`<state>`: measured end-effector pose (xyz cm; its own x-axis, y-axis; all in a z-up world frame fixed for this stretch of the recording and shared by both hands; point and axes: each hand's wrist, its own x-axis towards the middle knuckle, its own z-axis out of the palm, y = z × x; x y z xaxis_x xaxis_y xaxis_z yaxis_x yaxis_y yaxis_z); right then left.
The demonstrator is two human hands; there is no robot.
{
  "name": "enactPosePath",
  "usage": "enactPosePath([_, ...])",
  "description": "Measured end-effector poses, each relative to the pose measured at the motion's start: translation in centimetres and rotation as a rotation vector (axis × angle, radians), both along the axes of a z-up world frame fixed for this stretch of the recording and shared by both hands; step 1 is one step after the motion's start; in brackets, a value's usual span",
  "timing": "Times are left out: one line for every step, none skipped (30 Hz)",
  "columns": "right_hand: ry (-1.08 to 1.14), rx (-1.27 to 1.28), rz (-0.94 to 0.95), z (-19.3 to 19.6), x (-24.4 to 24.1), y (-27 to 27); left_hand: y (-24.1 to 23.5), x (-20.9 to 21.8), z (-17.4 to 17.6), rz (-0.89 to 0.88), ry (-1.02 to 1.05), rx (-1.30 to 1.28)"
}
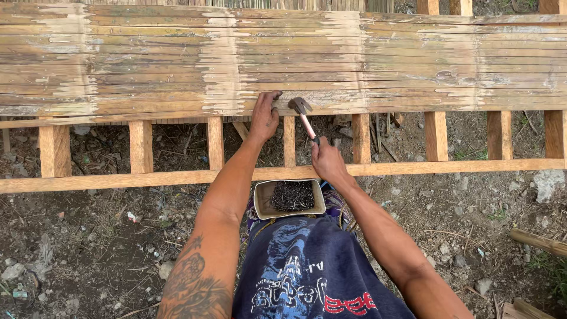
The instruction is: The person hammers nails into bamboo slats laid across a wooden frame. They repeatedly pick nails from a container and drive them into the slats to secure them to the frame.
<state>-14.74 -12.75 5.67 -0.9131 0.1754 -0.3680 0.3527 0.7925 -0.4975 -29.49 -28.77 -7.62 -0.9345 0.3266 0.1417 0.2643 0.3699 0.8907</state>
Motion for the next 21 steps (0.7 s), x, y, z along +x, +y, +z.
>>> enactPosePath([0.082, -0.065, -0.019, 0.3, -0.3, 0.1, -0.5, -0.1, 0.0, -0.01, 0.009, -0.011])
enactPosePath([0.164, -0.13, -0.038, 0.7, -0.4, 0.4, -0.8, -0.4, 0.1, -0.016, 0.012, 0.002])
enactPosePath([0.231, -0.193, -0.061, 1.3, 0.1, 0.9, -0.9, -0.1, 0.1, -0.023, 0.001, 0.017])
enactPosePath([0.406, -0.212, -0.014, 1.8, 0.8, 1.5, -1.0, 0.1, 0.0, -0.03, -0.011, 0.031])
enactPosePath([0.591, -0.226, 0.037, 2.0, 1.7, 2.1, -0.8, 0.0, -0.1, -0.032, -0.017, 0.024])
enactPosePath([0.775, -0.238, 0.092, 1.8, 2.7, 2.4, -0.7, 0.0, -0.3, -0.034, -0.023, 0.017])
enactPosePath([0.901, -0.419, 0.069, 1.3, 3.5, 2.4, -0.6, 0.0, -0.4, -0.032, -0.032, 0.008])
enactPosePath([1.023, -0.603, 0.044, 0.4, 3.8, 1.8, -0.6, 0.0, -0.5, -0.033, -0.019, 0.01])
enactPosePath([1.146, -0.791, 0.018, -0.9, 3.5, 0.9, -0.7, -0.2, -0.6, -0.034, 0.0, 0.009])
enactPosePath([0.858, -0.538, 0.039, -2.1, 2.8, 0.3, -0.9, -0.3, -0.7, -0.034, 0.018, 0.009])
enactPosePath([0.564, -0.281, 0.054, -3.1, 2.4, -0.1, -1.0, 0.0, -0.9, -0.042, 0.011, 0.018])
enactPosePath([0.269, -0.027, 0.064, -3.5, 2.1, -0.1, -1.0, 0.3, -1.2, -0.051, 0.004, 0.027])
enactPosePath([0.279, -0.055, 0.017, -3.4, 1.4, 0.0, -1.2, 0.3, -1.2, -0.052, 0.003, 0.032])
enactPosePath([0.289, -0.083, -0.03, -2.6, 0.8, 0.4, -1.2, 0.5, -1.2, -0.047, -0.003, 0.019])
enactPosePath([0.306, -0.11, -0.08, -1.1, -0.4, 0.9, -1.1, -0.2, -0.8, -0.046, -0.002, 0.007])
enactPosePath([0.449, -0.18, -0.048, 0.6, -1.4, 1.5, -1.1, -1.2, -0.6, -0.045, 0.0, -0.006])
enactPosePath([0.561, -0.25, -0.024, 2.2, -0.5, 2.2, -1.1, -0.4, -0.9, -0.052, -0.01, 0.022])
enactPosePath([0.717, -0.357, 0.006, 3.3, 0.5, 2.4, -1.1, 0.3, -1.3, -0.059, -0.019, 0.051])
enactPosePath([0.888, -0.464, 0.044, 4.1, 0.8, 2.5, -1.0, 0.1, -1.4, -0.063, -0.012, 0.081])
enactPosePath([1.041, -0.575, 0.079, 4.5, 1.0, 2.3, -1.0, 0.1, -1.3, -0.059, -0.014, 0.083])
enactPosePath([1.198, -0.686, 0.116, 4.4, 1.1, 1.7, -1.0, -0.1, -1.1, -0.054, -0.012, 0.084])
